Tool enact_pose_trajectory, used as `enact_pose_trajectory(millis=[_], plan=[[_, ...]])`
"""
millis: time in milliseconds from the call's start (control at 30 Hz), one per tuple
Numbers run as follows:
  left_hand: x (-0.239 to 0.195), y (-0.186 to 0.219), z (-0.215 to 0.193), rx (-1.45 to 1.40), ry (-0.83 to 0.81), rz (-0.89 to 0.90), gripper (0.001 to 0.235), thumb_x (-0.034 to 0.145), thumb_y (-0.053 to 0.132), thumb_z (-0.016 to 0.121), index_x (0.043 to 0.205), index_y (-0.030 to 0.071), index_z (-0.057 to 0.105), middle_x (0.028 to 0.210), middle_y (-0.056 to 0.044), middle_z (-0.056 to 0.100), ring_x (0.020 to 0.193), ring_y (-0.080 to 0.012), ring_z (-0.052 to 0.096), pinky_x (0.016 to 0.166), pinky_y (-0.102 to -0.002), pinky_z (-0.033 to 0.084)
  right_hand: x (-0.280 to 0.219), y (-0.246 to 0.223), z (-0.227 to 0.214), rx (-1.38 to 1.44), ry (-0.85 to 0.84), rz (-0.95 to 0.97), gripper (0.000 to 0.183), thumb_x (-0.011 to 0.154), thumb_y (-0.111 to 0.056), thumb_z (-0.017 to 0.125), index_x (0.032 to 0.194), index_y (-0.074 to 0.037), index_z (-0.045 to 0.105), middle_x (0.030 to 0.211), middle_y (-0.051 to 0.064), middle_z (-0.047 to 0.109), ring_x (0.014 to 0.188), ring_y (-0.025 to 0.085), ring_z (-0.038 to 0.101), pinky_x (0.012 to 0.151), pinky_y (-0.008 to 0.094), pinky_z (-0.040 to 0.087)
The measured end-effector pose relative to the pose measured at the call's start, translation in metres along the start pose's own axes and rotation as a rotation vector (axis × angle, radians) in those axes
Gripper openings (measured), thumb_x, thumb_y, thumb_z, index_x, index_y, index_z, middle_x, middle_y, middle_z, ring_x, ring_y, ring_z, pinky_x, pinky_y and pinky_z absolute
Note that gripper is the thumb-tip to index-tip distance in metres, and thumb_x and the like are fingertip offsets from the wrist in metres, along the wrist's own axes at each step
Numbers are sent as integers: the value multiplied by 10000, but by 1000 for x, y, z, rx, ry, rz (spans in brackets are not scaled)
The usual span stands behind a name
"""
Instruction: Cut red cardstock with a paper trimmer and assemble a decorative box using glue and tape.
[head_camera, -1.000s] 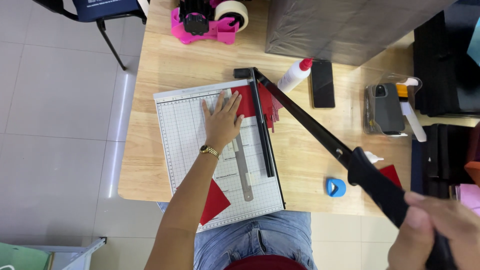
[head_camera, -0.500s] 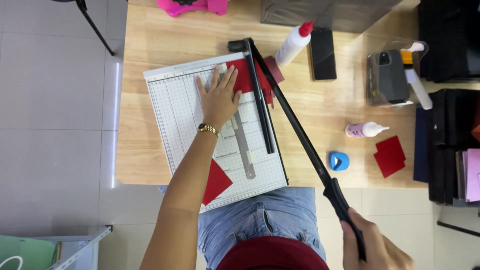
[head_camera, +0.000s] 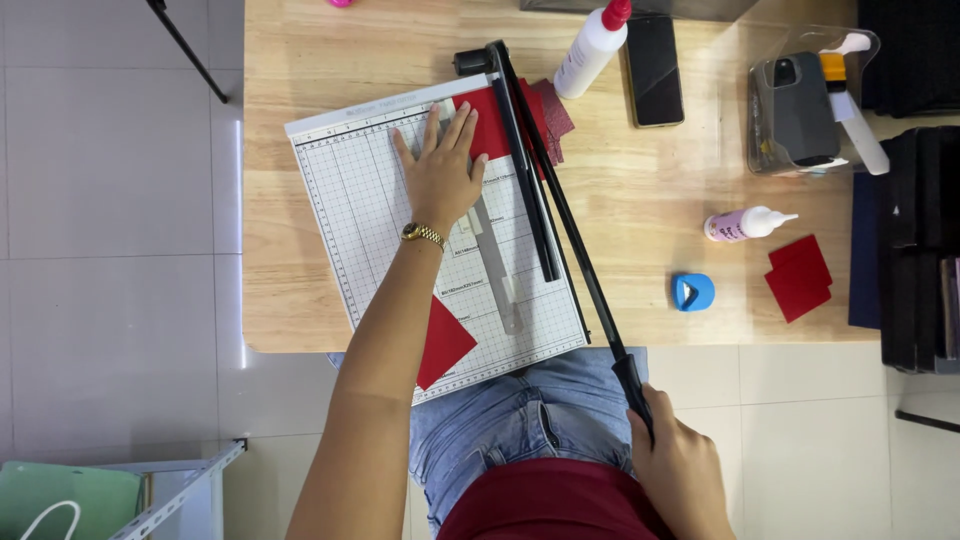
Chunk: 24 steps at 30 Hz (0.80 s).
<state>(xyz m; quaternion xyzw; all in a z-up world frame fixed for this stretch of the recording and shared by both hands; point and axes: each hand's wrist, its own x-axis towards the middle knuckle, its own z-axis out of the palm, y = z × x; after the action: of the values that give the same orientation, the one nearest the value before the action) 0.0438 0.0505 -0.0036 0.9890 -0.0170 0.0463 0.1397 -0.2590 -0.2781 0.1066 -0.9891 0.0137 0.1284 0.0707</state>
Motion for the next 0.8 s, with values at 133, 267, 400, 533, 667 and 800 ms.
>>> enact_pose_trajectory(millis=[133, 267, 400, 533, 667, 800], plan=[[0, -1, 2, 6, -13, -8, 568, 1019, 455, 457, 1549, 253, 429, 1620, 129, 364, 1532, -218, 211, 1132, -774, 81, 6, 8, 28, 31, -58, -20, 328, 952, -318, 610, 1245, -193, 531, 559, 86, 672, 466, 386, 632, 444, 490, 473], [2, 0, 1, 11, -42, -17, 578, 1024, 467, 433, 1564, 264, 397, 1628, 137, 345, 1537, -209, 185, 1136, -769, 77, 6, 14, 36, 1, -73, -29, 355, 951, -337, 607, 1261, -187, 522, 574, 114, 676, 516, 426, 645, 474, 518, 479], [1, 0, 1, 7, -21, -7, 576, 1021, 459, 445, 1559, 256, 411, 1620, 129, 368, 1536, -215, 205, 1135, -767, 77, 2, 9, 10, -28, -17, -79, 388, 954, -358, 604, 1286, -163, 556, 530, 43, 658, 431, 336, 631, 416, 471, 501], [2, 1, -3, -24, -59, -18, 581, 1024, 451, 433, 1566, 245, 392, 1631, 123, 345, 1542, -223, 165, 1138, -771, 52, 0, -14, -72, -52, 23, -27, 415, 945, -404, 578, 1332, -258, 566, 721, 16, 763, 525, 312, 702, 498, 464, 548], [1, 0, -2, -6, -54, -9, 582, 1030, 463, 399, 1572, 250, 387, 1635, 130, 330, 1543, -220, 166, 1138, -769, 54, 7, -34, -152, -72, 478, -184, 325, 1074, -140, 675, 1383, -97, 766, 1095, 30, 786, 687, 188, 648, 639, 336, 488], [4, 1, -7, 11, -120, -25, 609, 1029, 506, 357, 1588, 266, 325, 1652, 107, 301, 1552, -225, 140, 1150, -765, 22, 44, -59, -214, 280, 582, -328, 148, 1221, 181, 586, 1342, 253, 632, 1357, 382, 667, 1179, 417, 645, 1107, 447, 491]])
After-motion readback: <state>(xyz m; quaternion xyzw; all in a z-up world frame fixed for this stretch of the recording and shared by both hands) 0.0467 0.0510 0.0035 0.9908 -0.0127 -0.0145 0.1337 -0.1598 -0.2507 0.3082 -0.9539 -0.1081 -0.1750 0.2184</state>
